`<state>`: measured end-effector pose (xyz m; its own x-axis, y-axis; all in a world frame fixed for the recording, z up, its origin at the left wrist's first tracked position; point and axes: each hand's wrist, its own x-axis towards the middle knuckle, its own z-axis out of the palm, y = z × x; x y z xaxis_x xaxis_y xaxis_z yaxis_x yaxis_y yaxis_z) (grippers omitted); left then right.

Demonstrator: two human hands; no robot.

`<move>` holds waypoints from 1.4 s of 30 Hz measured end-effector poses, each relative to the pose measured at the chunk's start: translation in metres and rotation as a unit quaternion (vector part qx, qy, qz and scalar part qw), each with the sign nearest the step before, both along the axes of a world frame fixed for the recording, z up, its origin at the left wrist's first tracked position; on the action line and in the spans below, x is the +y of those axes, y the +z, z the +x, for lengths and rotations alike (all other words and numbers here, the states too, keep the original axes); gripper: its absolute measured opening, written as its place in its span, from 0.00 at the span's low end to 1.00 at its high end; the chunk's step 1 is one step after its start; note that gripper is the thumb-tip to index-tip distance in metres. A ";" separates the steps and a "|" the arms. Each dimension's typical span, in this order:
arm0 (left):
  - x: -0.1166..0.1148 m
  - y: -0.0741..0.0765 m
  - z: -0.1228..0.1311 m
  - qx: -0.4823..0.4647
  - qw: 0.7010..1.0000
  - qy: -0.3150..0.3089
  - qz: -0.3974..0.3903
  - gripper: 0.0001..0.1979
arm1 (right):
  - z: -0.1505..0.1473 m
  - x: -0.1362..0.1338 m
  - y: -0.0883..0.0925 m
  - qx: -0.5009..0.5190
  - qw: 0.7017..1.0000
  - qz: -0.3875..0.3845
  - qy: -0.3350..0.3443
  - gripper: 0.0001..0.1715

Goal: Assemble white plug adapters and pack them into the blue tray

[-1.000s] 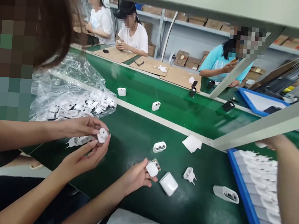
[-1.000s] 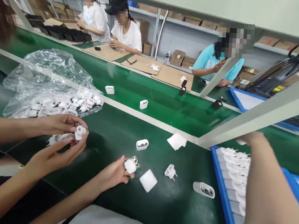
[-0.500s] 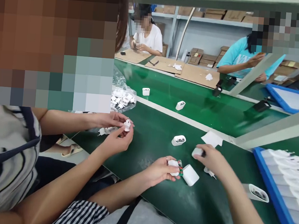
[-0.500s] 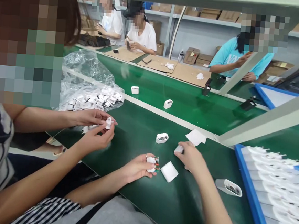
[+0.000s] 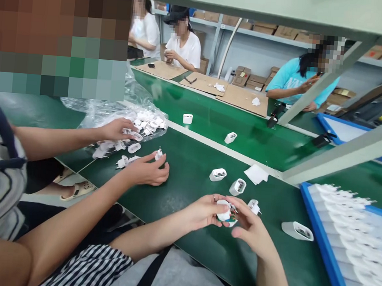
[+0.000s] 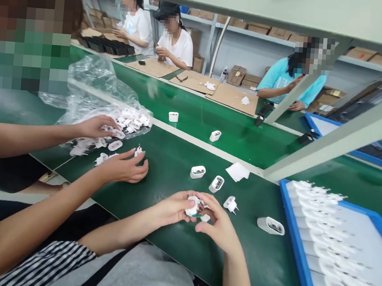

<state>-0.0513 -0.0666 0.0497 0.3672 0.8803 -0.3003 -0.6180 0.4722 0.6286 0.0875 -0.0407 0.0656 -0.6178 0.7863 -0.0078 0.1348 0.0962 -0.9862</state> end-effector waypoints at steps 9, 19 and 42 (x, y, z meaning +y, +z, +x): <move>0.009 0.003 0.005 0.365 0.921 0.073 0.115 0.17 | 0.005 -0.003 -0.020 0.197 0.949 -0.142 -0.203 0.19; -0.007 -0.024 0.015 0.630 0.677 -0.109 0.364 0.17 | 0.026 0.005 -0.036 0.236 0.924 -0.113 -0.278 0.22; 0.006 -0.004 -0.008 0.278 0.907 0.001 0.317 0.24 | 0.015 -0.020 -0.016 0.263 0.933 -0.021 -0.246 0.23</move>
